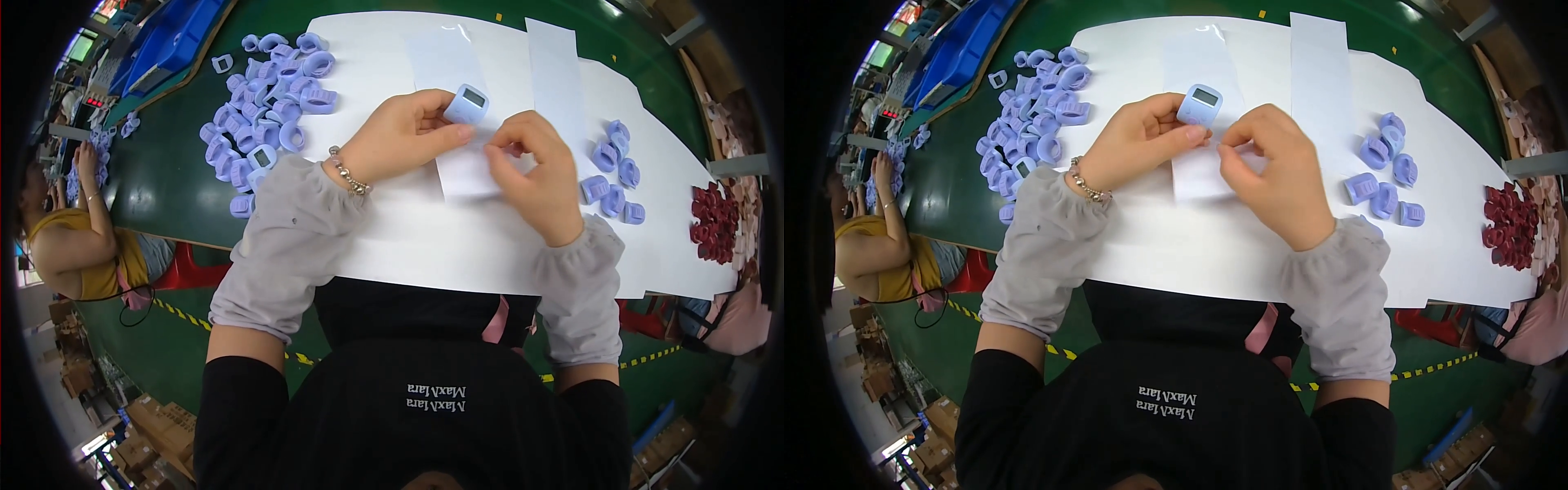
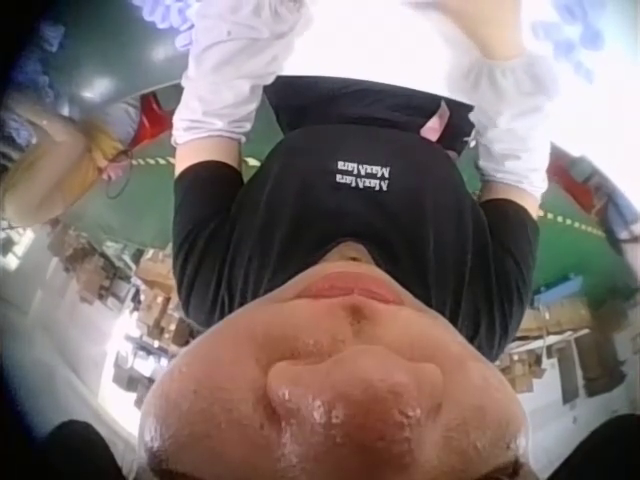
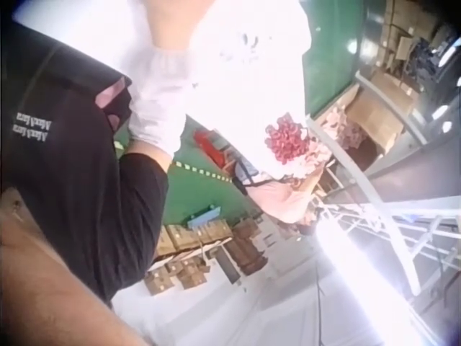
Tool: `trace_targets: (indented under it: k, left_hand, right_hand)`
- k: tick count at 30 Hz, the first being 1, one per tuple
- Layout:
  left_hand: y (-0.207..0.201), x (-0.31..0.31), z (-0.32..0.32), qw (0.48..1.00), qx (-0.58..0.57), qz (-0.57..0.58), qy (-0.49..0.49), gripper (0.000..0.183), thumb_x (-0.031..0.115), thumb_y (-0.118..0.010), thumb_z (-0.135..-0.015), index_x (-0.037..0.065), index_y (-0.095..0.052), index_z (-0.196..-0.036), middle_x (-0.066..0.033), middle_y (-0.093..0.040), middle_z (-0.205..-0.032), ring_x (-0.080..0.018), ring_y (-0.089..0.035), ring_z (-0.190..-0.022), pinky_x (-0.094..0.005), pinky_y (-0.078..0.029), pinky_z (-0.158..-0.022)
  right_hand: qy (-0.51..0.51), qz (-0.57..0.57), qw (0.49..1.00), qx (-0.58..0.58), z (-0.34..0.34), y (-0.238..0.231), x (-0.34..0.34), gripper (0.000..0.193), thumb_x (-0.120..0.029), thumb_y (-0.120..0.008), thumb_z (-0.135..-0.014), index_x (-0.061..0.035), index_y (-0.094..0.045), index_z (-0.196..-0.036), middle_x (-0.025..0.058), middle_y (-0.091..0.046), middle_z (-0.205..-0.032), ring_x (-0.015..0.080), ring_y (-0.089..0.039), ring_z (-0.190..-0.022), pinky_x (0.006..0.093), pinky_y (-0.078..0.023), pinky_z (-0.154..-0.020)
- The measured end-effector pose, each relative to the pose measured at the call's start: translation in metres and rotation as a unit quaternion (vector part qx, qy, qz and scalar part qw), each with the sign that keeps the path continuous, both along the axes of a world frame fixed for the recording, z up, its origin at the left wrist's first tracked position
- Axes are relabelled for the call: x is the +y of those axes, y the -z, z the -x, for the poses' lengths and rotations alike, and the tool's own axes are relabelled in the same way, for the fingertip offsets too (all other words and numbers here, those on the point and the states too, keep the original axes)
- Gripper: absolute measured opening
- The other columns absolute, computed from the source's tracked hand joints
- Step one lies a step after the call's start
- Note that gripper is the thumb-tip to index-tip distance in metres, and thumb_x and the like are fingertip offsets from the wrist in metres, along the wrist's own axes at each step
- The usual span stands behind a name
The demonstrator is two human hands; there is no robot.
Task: Packaging small blue electronic components into individual plastic bags at a production line.
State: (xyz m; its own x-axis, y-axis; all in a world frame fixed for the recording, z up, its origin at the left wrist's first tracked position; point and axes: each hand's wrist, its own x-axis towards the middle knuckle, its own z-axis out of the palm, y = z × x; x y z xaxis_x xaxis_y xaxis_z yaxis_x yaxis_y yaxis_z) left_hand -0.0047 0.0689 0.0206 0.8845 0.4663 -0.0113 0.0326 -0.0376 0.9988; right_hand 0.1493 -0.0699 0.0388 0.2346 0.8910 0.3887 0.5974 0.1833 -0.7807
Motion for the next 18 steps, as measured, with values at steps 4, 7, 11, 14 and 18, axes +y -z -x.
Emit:
trace_targets:
  k: [4, 7, 11, 14, 18]
  left_hand:
    - [0.001, -0.005, -0.002, 0.999, -0.03, 0.002, 0.028, 0.032, 0.007, -0.059, -0.092, -0.006, -0.053, -0.121, -0.0095, -0.063, -0.11, -0.0149, -0.061, -0.101, -0.0276, -0.05, -0.091]
    - [0.001, -0.007, -0.002, 0.998, -0.034, -0.042, 0.039, 0.031, 0.005, -0.057, -0.093, -0.006, -0.054, -0.121, -0.0095, -0.062, -0.111, -0.0144, -0.061, -0.102, -0.0273, -0.049, -0.091]
    - [0.009, -0.007, -0.005, 0.992, -0.062, -0.112, 0.01, 0.03, 0.015, -0.064, -0.09, -0.001, -0.061, -0.114, -0.0046, -0.064, -0.089, -0.0092, -0.056, -0.077, -0.0238, -0.047, -0.069]
    - [0.01, -0.007, -0.005, 0.992, -0.06, -0.114, 0.012, 0.03, 0.016, -0.066, -0.089, -0.001, -0.062, -0.113, -0.0044, -0.063, -0.086, -0.0094, -0.053, -0.073, -0.0237, -0.045, -0.065]
    - [0.001, -0.005, -0.002, 0.993, 0.009, -0.105, 0.051, 0.029, 0.005, -0.058, -0.093, -0.005, -0.055, -0.12, -0.0076, -0.062, -0.108, -0.0116, -0.059, -0.1, -0.0249, -0.049, -0.088]
  right_hand:
    - [-0.029, -0.003, 0.989, 0.146, -0.011, 0.0, -0.002, 0.006, 0.001, -0.062, -0.084, 0.0013, -0.058, -0.09, 0.0038, -0.057, -0.103, 0.0099, -0.049, -0.086, 0.0229, -0.04, -0.077]
    - [-0.009, -0.002, 0.977, 0.212, -0.004, -0.006, -0.001, 0.006, 0.001, -0.061, -0.085, 0.001, -0.059, -0.09, 0.0047, -0.056, -0.109, 0.0103, -0.05, -0.089, 0.0231, -0.041, -0.08]
    - [-0.022, -0.002, 0.977, 0.211, -0.004, -0.003, 0.0, 0.007, 0.001, -0.061, -0.085, 0.0013, -0.06, -0.091, 0.0052, -0.055, -0.111, 0.0107, -0.051, -0.09, 0.0238, -0.042, -0.081]
    - [-0.02, -0.004, 0.979, 0.203, -0.005, 0.0, 0.0, 0.007, 0.002, -0.062, -0.084, 0.0018, -0.06, -0.091, 0.0058, -0.056, -0.11, 0.0112, -0.052, -0.09, 0.0244, -0.043, -0.081]
    - [-0.021, -0.005, 0.983, 0.181, -0.005, 0.002, 0.001, 0.007, 0.002, -0.063, -0.084, 0.0024, -0.06, -0.09, 0.006, -0.056, -0.109, 0.0113, -0.052, -0.09, 0.0241, -0.043, -0.08]
